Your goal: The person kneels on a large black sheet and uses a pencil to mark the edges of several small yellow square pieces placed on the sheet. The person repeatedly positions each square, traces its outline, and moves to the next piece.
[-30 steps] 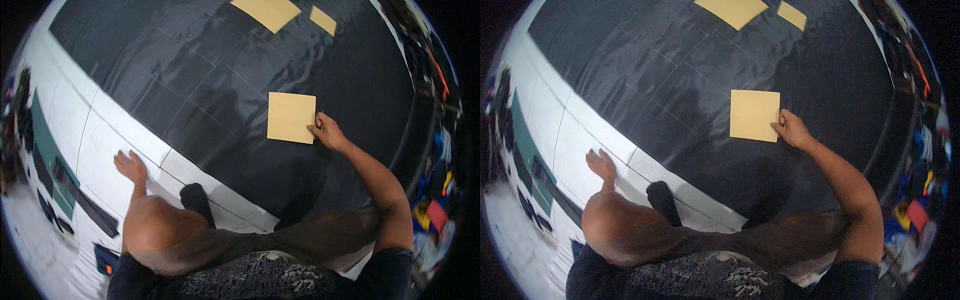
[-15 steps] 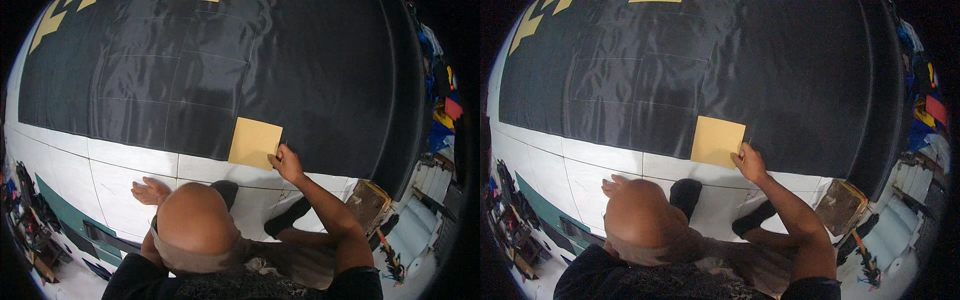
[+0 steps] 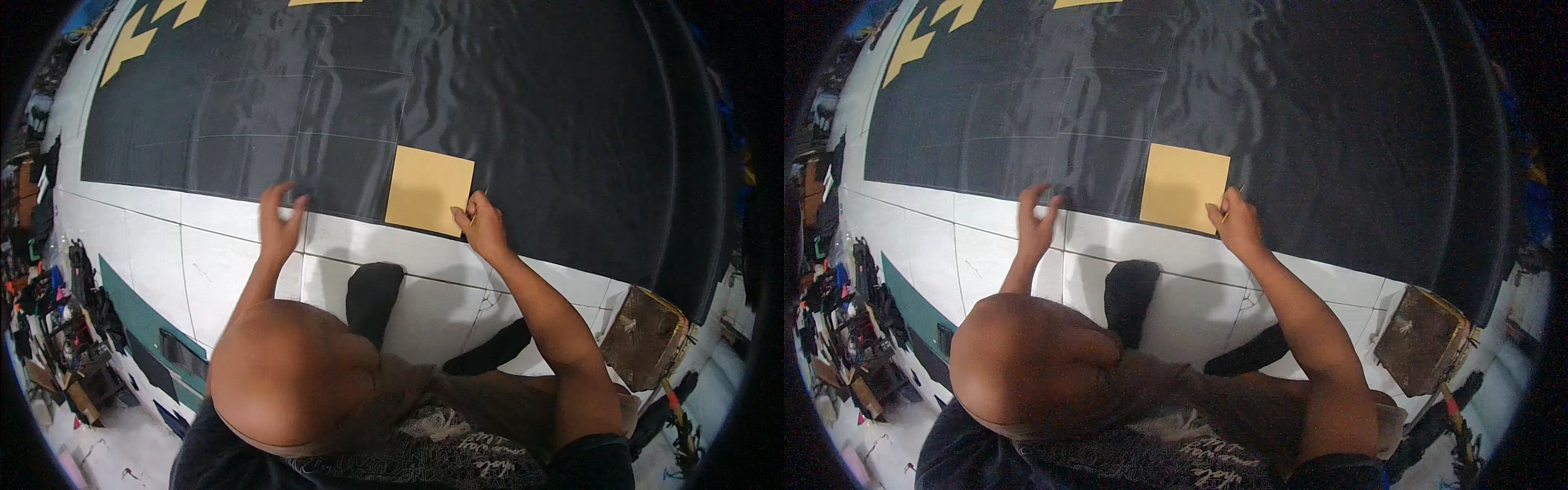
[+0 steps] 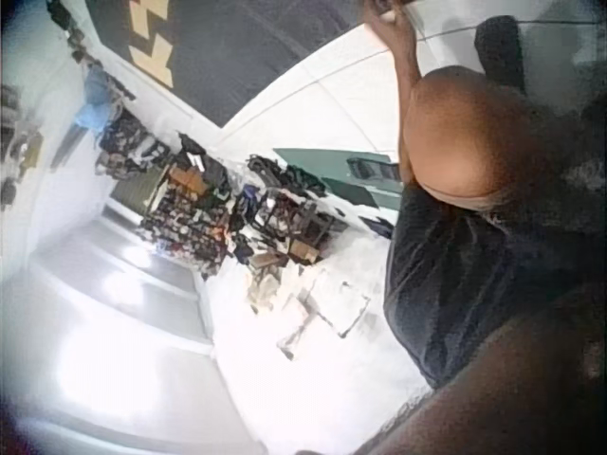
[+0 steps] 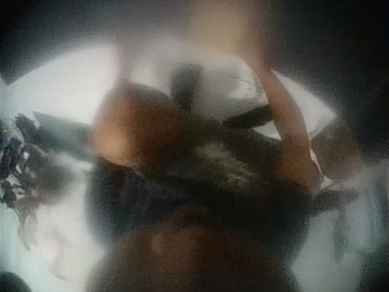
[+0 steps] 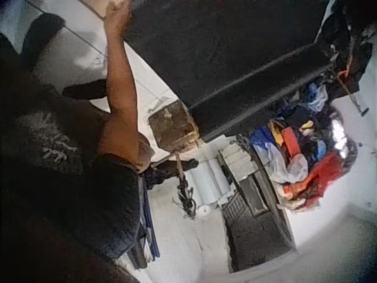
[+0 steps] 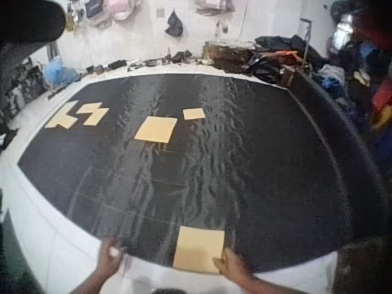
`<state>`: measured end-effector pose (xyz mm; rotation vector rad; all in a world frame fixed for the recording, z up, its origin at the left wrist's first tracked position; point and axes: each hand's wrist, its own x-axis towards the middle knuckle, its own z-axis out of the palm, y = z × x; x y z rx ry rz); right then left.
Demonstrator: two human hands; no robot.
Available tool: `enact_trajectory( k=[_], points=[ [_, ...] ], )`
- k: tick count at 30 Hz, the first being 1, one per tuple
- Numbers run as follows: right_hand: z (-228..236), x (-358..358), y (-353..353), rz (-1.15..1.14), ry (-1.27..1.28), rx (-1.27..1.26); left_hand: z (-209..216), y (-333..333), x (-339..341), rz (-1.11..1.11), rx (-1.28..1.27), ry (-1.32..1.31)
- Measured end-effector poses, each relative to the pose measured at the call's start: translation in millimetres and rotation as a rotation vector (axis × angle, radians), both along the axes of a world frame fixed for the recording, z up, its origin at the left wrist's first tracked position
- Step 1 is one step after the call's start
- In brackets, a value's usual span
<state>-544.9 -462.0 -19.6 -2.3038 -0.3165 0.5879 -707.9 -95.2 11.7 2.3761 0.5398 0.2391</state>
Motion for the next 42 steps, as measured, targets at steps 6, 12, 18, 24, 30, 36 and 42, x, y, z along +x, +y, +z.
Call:
enact_trajectory(
  k=[6, 12, 18, 24, 30, 36, 42],
  points=[
    [5.6, -0.7, 5.3, 0.014, -0.024, 0.024, 15.1, -52.1, 99.0, -0.594, 0.221, 0.21],
    [-3.6, -4.4, 2.9, -0.005, -0.071, 0.012, -20.6, -70.6, 100.9, -0.677, 0.434, 0.153],
    [15.4, -1.9, -4.5, 0.105, -0.146, -0.149, -17.2, -63.6, 100.6, -0.68, 0.387, 0.169],
    [2.9, -8.8, -17.7, 0.217, -0.372, -0.198, -20.7, -63.1, 99.4, -0.668, 0.363, 0.145],
    [6.2, -6.9, -16.4, 0.228, -0.317, -0.219, -25.6, -61.0, 99.6, -0.668, 0.351, 0.145],
    [2.9, -7.7, -15.2, 0.187, -0.323, -0.19, -24.0, -59.1, 98.8, -0.673, 0.364, 0.121],
    [0.3, -7.9, -16.6, 0.197, -0.37, -0.161, -22.2, -60.6, 99.4, -0.667, 0.371, 0.143]
  ],
)
